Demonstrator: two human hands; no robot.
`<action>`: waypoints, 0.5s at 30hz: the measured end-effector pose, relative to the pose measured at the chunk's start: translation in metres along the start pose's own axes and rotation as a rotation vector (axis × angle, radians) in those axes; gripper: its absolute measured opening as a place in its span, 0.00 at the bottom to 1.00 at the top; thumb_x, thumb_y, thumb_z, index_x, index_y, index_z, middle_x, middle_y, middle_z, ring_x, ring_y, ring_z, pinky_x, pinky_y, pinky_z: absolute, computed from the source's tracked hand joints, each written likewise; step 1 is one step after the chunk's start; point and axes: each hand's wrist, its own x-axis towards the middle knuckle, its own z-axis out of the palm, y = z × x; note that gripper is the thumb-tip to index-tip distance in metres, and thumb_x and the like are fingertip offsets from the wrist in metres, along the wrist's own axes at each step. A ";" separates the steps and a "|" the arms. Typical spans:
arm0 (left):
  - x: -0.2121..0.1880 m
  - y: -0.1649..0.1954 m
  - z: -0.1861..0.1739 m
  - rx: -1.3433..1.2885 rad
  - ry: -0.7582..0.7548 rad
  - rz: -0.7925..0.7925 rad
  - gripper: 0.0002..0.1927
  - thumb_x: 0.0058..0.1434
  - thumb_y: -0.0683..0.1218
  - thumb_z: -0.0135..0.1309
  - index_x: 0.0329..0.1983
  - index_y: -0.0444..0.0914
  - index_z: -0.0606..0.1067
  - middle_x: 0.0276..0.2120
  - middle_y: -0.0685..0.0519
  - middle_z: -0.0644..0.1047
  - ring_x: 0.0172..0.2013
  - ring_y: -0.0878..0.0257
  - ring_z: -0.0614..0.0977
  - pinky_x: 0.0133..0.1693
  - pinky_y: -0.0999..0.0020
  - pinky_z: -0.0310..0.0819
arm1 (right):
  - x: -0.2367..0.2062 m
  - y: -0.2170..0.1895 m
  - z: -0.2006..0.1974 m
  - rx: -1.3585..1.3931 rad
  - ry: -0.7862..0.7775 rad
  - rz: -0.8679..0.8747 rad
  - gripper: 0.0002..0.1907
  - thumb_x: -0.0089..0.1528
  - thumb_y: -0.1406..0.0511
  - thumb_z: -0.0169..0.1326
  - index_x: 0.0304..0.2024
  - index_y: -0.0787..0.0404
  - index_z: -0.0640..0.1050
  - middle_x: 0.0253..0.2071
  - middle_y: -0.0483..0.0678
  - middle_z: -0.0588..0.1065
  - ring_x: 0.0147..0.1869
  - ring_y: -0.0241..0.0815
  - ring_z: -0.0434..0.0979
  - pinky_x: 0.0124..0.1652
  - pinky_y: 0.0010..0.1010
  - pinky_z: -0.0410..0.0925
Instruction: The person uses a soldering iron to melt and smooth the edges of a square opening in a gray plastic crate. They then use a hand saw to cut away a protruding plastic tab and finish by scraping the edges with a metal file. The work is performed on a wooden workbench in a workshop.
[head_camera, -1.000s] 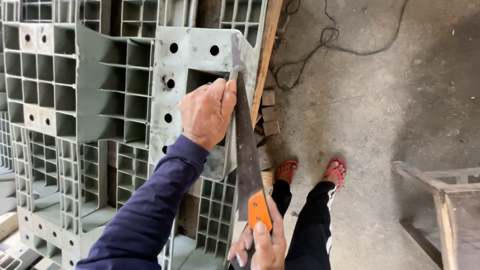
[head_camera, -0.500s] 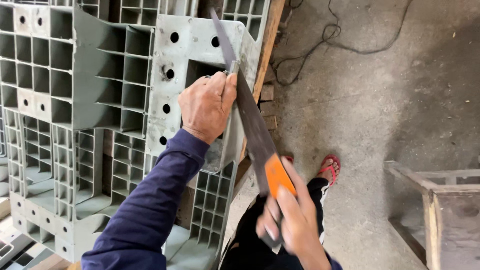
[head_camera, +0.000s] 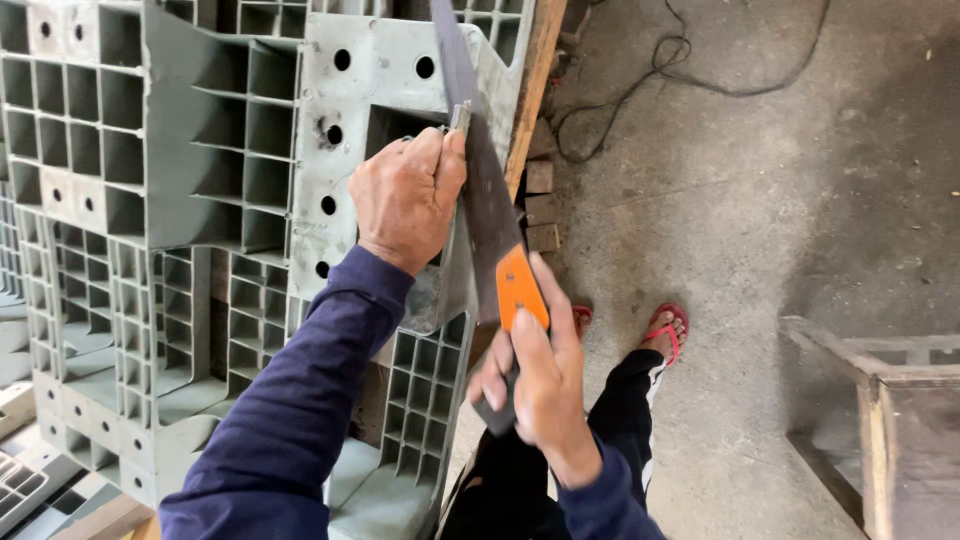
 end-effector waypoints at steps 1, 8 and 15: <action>-0.001 0.000 -0.001 0.016 -0.005 0.004 0.18 0.75 0.50 0.50 0.29 0.40 0.69 0.22 0.48 0.71 0.27 0.48 0.76 0.28 0.51 0.65 | 0.000 0.003 0.001 -0.001 0.010 0.000 0.34 0.70 0.62 0.41 0.77 0.58 0.50 0.26 0.47 0.65 0.19 0.35 0.66 0.26 0.37 0.73; 0.004 -0.001 0.001 0.019 0.006 -0.014 0.18 0.73 0.49 0.52 0.27 0.39 0.69 0.20 0.46 0.70 0.24 0.47 0.74 0.27 0.51 0.64 | -0.053 0.009 0.010 0.014 0.078 -0.027 0.33 0.69 0.61 0.42 0.75 0.61 0.52 0.23 0.47 0.64 0.16 0.36 0.65 0.23 0.41 0.76; -0.001 -0.001 -0.002 0.015 0.024 0.025 0.16 0.74 0.49 0.52 0.29 0.40 0.69 0.22 0.48 0.71 0.27 0.47 0.76 0.29 0.51 0.65 | -0.004 0.028 0.023 0.058 0.104 -0.066 0.34 0.70 0.61 0.39 0.77 0.57 0.49 0.23 0.45 0.62 0.17 0.34 0.62 0.22 0.37 0.72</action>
